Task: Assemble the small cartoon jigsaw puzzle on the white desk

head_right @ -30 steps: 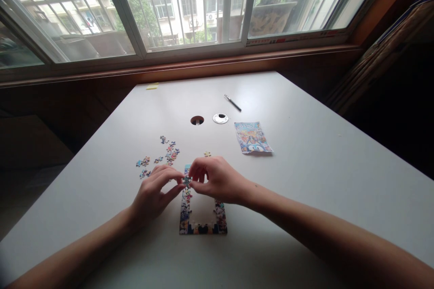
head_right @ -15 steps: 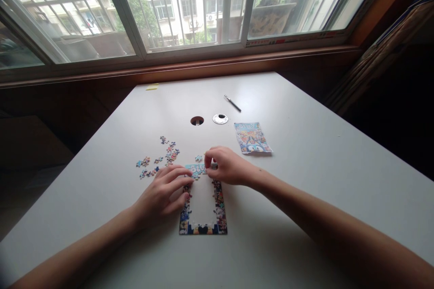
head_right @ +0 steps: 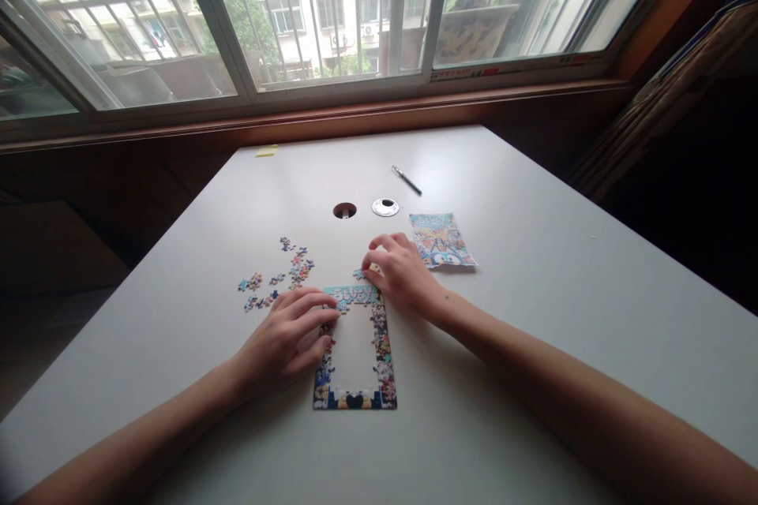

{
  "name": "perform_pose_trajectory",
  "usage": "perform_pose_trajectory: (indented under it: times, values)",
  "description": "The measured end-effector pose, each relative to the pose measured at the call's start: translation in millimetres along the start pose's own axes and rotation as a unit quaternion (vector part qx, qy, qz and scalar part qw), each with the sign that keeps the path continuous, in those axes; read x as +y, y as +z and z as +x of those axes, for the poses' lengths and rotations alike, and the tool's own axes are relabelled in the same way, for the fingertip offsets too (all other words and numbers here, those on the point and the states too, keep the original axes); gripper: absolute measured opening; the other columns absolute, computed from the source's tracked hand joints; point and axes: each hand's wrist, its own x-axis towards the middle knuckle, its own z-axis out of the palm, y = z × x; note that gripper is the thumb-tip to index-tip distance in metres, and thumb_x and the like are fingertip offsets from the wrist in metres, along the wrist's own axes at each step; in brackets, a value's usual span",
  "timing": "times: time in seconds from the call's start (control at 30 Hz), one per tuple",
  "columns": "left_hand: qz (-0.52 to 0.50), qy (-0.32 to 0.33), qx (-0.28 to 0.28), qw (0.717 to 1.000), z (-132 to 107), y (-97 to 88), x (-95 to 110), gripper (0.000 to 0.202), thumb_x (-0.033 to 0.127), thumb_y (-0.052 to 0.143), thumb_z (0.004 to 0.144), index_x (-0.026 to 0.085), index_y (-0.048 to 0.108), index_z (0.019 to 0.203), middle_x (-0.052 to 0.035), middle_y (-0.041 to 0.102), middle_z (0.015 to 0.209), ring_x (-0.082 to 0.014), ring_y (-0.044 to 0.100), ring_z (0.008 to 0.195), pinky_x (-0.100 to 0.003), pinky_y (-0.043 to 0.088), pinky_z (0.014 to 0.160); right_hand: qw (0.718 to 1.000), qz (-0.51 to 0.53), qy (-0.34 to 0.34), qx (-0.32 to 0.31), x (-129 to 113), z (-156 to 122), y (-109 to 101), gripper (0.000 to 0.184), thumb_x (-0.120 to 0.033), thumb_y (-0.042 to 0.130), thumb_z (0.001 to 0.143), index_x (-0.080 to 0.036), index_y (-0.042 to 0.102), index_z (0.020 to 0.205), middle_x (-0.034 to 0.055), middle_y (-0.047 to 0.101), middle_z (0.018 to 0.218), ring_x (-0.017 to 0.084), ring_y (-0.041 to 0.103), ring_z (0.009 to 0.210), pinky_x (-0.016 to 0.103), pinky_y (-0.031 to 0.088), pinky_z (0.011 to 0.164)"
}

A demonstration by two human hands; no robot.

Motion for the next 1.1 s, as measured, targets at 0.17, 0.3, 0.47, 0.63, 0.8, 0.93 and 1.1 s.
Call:
perform_pose_trajectory:
  times: [0.17, 0.3, 0.47, 0.63, 0.8, 0.93, 1.1]
  values:
    - [-0.006, -0.004, -0.006, 1.0, 0, 0.2, 0, 0.022, 0.023, 0.055, 0.091, 0.021, 0.062, 0.112, -0.007, 0.062, 0.124, -0.0258, 0.05, 0.12, -0.046, 0.038, 0.104, 1.0, 0.013, -0.01, 0.001, 6, 1, 0, 0.017, -0.024, 0.06, 0.092, -0.03, 0.075, 0.098, 0.0081, 0.062, 0.117, 0.03, 0.05, 0.11, 0.048, 0.045, 0.094]
    - [-0.009, -0.007, -0.009, 1.0, -1, 0.8, 0, 0.022, 0.023, 0.054, 0.092, 0.022, 0.062, 0.112, -0.0071, 0.062, 0.124, -0.026, 0.05, 0.12, -0.046, 0.038, 0.105, 1.0, 0.021, -0.009, 0.007, 7, 2, 0, 0.011, -0.022, 0.062, 0.088, -0.025, 0.073, 0.09, 0.0094, 0.063, 0.113, 0.03, 0.051, 0.109, 0.048, 0.045, 0.093]
    - [-0.011, -0.007, -0.007, 1.0, -1, 0.4, -1, 0.022, 0.022, 0.053, 0.091, 0.022, 0.062, 0.112, -0.0075, 0.061, 0.124, -0.0261, 0.05, 0.12, -0.046, 0.038, 0.105, 0.993, 0.109, 0.02, 0.045, 1, 4, -4, 0.007, -0.014, 0.061, 0.08, -0.02, 0.065, 0.081, 0.0064, 0.067, 0.092, 0.023, 0.059, 0.091, 0.04, 0.048, 0.083]
    - [-0.012, 0.0, 0.001, 1.0, -1, -0.3, -2, 0.024, 0.02, 0.054, 0.091, 0.022, 0.061, 0.114, -0.0077, 0.062, 0.123, -0.0257, 0.051, 0.118, -0.046, 0.039, 0.103, 0.943, 0.317, 0.1, -0.02, -13, 6, -15, 0.014, -0.019, 0.064, 0.08, -0.018, 0.066, 0.094, -0.001, 0.063, 0.071, 0.012, 0.053, 0.062, 0.028, 0.044, 0.058]
    - [-0.014, 0.0, 0.004, 1.0, -2, -1.1, -2, 0.026, 0.019, 0.054, 0.09, 0.022, 0.061, 0.115, -0.0077, 0.062, 0.122, -0.0256, 0.052, 0.117, -0.046, 0.04, 0.102, 0.852, 0.488, 0.141, -0.125, -23, 6, -21, 0.03, -0.028, 0.069, 0.081, -0.016, 0.07, 0.109, 0.0031, 0.07, 0.08, 0.013, 0.06, 0.072, 0.03, 0.05, 0.067]
    - [-0.014, 0.0, 0.002, 1.0, -1, -1.2, -1, 0.026, 0.02, 0.054, 0.09, 0.022, 0.061, 0.115, -0.0075, 0.062, 0.122, -0.0256, 0.052, 0.117, -0.046, 0.04, 0.102, 0.841, 0.501, 0.157, -0.127, -24, 7, -22, 0.028, -0.031, 0.073, 0.08, -0.015, 0.072, 0.103, 0.0048, 0.072, 0.082, 0.013, 0.063, 0.072, 0.031, 0.052, 0.07]
    - [-0.015, 0.001, 0.007, 1.0, -1, -0.5, -1, 0.025, 0.019, 0.054, 0.09, 0.022, 0.061, 0.114, -0.0078, 0.063, 0.12, -0.0254, 0.053, 0.116, -0.046, 0.041, 0.102, 0.84, 0.504, 0.155, -0.127, -26, 7, -22, 0.023, -0.035, 0.071, 0.082, -0.016, 0.067, 0.093, 0.0063, 0.073, 0.083, 0.014, 0.066, 0.075, 0.03, 0.051, 0.068]
